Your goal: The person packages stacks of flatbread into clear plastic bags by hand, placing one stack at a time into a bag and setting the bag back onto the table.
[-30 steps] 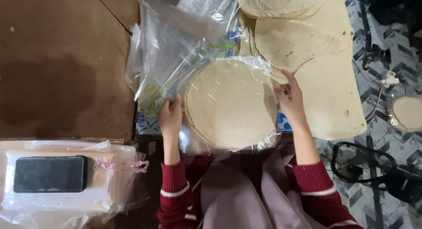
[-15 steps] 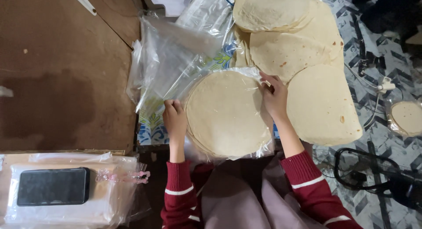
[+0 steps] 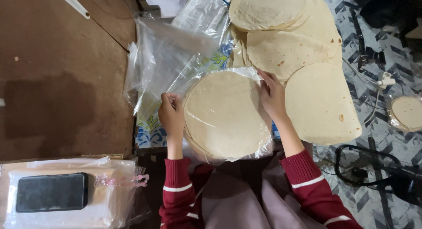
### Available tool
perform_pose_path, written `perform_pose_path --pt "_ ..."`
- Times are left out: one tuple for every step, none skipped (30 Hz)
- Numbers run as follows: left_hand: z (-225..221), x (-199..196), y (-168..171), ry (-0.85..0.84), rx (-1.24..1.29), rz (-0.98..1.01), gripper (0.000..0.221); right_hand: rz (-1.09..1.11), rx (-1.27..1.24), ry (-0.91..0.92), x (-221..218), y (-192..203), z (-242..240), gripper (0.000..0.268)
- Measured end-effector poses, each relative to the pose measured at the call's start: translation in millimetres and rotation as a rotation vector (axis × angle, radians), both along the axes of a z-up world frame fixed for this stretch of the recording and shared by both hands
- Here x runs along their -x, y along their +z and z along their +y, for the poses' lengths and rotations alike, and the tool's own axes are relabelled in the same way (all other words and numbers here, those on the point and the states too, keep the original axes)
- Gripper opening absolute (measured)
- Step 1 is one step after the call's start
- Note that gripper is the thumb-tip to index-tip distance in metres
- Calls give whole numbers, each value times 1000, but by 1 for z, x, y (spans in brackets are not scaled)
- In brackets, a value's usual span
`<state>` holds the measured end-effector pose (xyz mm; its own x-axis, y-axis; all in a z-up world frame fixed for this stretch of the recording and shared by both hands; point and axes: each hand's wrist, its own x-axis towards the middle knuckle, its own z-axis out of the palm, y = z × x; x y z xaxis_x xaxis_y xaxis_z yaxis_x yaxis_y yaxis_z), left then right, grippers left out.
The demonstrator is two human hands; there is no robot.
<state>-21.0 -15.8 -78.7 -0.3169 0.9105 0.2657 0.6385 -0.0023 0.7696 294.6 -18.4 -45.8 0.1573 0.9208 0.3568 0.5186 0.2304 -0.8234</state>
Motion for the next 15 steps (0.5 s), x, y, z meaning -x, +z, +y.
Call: perform_pose_path --pt "1 -1 -1 0 2 -1 21 -1 2 0 -1 -3 1 42" --pt "3 -1 -3 19 -34 -18 21 -8 4 11 -2 -6 1 42" --pt "4 -1 -4 38 -69 -34 20 -16 6 21 -3 -9 2 43" --pt "5 0 -9 39 -68 -35 20 -16 7 22 -4 -11 2 43" --pt "6 2 -13 60 -80 -6 21 -41 20 21 -5 -12 2 43" --pt "8 4 -18 82 -93 24 22 -66 33 20 -6 -14 2 42" --pt "4 4 -12 84 -89 23 22 -67 37 22 -7 -12 -1 42" --pt "1 5 -7 80 -47 2 23 -65 53 -2 -7 -10 -4 45" --pt "-3 6 -2 76 -3 -19 23 -62 70 -26 -8 -9 -7 47" --pt "-10 11 -3 78 2 -18 23 -61 74 -24 -8 -8 -12 47" --pt "-15 16 -4 58 83 -112 23 15 99 -20 -9 -7 -16 52" --pt "-21 20 -5 38 163 -206 23 91 124 -16 -11 -6 -20 56" --pt "-29 25 -13 39 168 -207 23 90 128 -16 -16 -12 -19 56" --pt "-37 30 -21 -60 170 -335 24 157 166 17 -22 -19 -17 56" --pt "-45 35 -29 -162 175 -462 26 225 205 46 -27 -26 -17 55"
